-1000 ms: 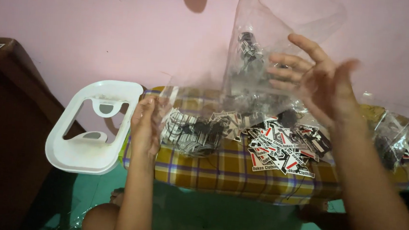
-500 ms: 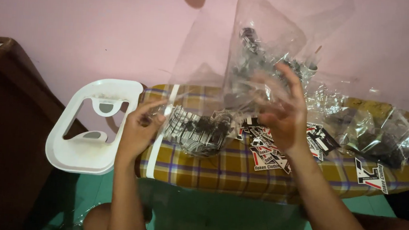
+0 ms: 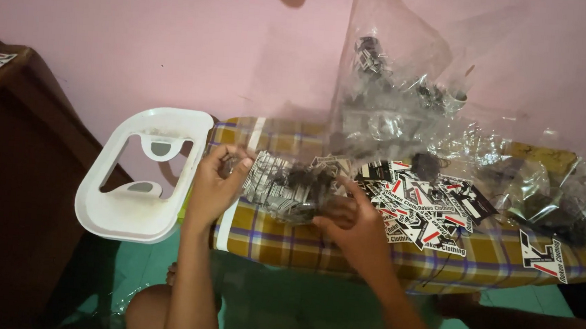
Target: The person sorts a pile of small rectangular stickers on a table, picking them up and placing them into clear plastic bags. They handle the stickers and bags by hand, organizing the items into separate packages.
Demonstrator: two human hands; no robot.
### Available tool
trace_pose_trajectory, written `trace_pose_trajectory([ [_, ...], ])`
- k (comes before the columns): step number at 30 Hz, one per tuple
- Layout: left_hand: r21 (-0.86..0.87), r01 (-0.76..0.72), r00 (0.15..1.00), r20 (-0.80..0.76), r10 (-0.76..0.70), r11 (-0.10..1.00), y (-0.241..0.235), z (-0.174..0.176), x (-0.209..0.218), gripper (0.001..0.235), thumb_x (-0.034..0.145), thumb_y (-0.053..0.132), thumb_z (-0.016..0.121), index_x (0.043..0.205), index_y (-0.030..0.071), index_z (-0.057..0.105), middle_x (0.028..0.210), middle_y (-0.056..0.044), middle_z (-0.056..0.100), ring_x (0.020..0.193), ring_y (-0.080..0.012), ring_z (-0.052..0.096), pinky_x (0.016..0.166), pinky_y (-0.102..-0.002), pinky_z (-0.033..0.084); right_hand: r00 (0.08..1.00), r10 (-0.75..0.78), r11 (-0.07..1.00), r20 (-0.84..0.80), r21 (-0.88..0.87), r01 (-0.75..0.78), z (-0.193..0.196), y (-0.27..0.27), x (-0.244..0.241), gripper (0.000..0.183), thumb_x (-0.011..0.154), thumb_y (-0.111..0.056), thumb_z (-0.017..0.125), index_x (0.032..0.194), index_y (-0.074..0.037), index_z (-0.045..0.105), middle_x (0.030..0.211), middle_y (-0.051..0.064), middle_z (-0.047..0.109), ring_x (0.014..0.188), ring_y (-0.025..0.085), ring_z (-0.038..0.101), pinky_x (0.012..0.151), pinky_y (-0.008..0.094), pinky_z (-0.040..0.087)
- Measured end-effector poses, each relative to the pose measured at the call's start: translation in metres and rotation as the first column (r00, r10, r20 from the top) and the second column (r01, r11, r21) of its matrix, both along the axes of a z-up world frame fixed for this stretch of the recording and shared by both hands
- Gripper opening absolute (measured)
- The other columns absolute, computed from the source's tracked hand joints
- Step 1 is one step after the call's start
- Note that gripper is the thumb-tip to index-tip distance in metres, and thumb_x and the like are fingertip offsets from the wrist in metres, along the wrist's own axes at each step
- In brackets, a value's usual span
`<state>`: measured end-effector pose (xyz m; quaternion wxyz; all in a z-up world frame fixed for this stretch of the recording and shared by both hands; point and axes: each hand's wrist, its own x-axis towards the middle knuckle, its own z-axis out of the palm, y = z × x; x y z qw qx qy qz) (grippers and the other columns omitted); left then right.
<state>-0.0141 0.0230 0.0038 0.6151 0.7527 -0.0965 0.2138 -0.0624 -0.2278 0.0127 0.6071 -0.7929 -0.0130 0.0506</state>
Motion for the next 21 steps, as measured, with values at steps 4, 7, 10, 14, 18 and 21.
trace_pose_trajectory([
  [4, -0.160, -0.102, 0.991, 0.068, 0.114, 0.982, -0.009, -0.003, 0.001, 0.008, 0.099, 0.009, 0.061, 0.098, 0.002, 0.066, 0.088, -0.014, 0.072, 0.083, -0.0207, 0.065, 0.079, -0.039, 0.053, 0.949, -0.152, 0.972, 0.275, 0.217, 0.093, -0.011, 0.002, 0.013, 0.067, 0.073, -0.005, 0.087, 0.136, -0.007, 0.063, 0.109, 0.025, 0.074, 0.092, 0.032, 0.076, 0.080, 0.040, 0.065],
  [7, -0.275, -0.140, 0.980, 0.098, 0.172, 0.951, -0.018, -0.010, 0.006, 0.011, 0.103, 0.012, 0.057, 0.098, 0.005, 0.064, 0.086, -0.009, 0.069, 0.080, -0.0157, 0.061, 0.077, -0.033, 0.050, 0.907, -0.228, 0.917, 0.355, 0.390, 0.078, -0.017, 0.011, 0.019, 0.052, 0.072, -0.004, 0.089, 0.121, -0.002, 0.070, 0.096, 0.023, 0.077, 0.082, 0.029, 0.076, 0.073, 0.037, 0.065],
  [10, -0.344, -0.154, 0.978, 0.078, 0.191, 0.926, -0.017, -0.035, 0.024, 0.015, 0.107, 0.016, 0.052, 0.099, 0.006, 0.062, 0.089, -0.009, 0.067, 0.084, -0.0175, 0.060, 0.081, -0.034, 0.047, 0.887, -0.284, 0.851, 0.365, 0.521, 0.059, -0.032, 0.017, 0.030, 0.038, 0.073, -0.005, 0.090, 0.107, -0.001, 0.072, 0.089, 0.019, 0.077, 0.076, 0.023, 0.073, 0.067, 0.033, 0.063],
  [14, -0.387, -0.044, 0.996, 0.055, 0.071, 0.921, -0.031, -0.006, 0.004, 0.017, 0.109, 0.016, 0.041, 0.095, 0.010, 0.050, 0.104, -0.014, 0.070, 0.096, -0.0201, 0.065, 0.086, -0.030, 0.043, 0.883, -0.345, 0.784, 0.318, 0.615, 0.085, -0.036, 0.026, 0.029, 0.016, 0.086, -0.004, 0.081, 0.095, -0.008, 0.068, 0.085, 0.005, 0.072, 0.081, 0.012, 0.066, 0.074, 0.027, 0.054],
  [18, -0.314, -0.082, 0.997, -0.024, 0.078, 0.946, -0.035, 0.016, -0.009, 0.016, 0.110, 0.018, 0.041, 0.097, 0.012, 0.047, 0.093, -0.008, 0.065, 0.081, -0.0149, 0.055, 0.075, -0.030, 0.040, 0.860, -0.120, 0.874, 0.496, 0.464, -0.145, -0.027, 0.017, 0.029, 0.028, 0.085, -0.019, 0.081, 0.094, -0.011, 0.056, 0.150, 0.017, 0.053, 0.145, 0.039, 0.044, 0.114, 0.052, 0.044],
  [21, -0.354, -0.092, 0.995, -0.057, 0.076, 0.931, -0.037, 0.014, -0.005, 0.017, 0.110, 0.020, 0.037, 0.096, 0.014, 0.046, 0.097, -0.007, 0.072, 0.069, -0.0057, 0.044, 0.069, -0.022, 0.035, 0.875, 0.008, 0.943, 0.484, 0.287, -0.168, -0.032, 0.013, 0.027, 0.068, 0.072, -0.030, 0.088, 0.117, -0.007, 0.043, 0.152, 0.022, 0.045, 0.144, 0.047, 0.037, 0.115, 0.059, 0.036],
])
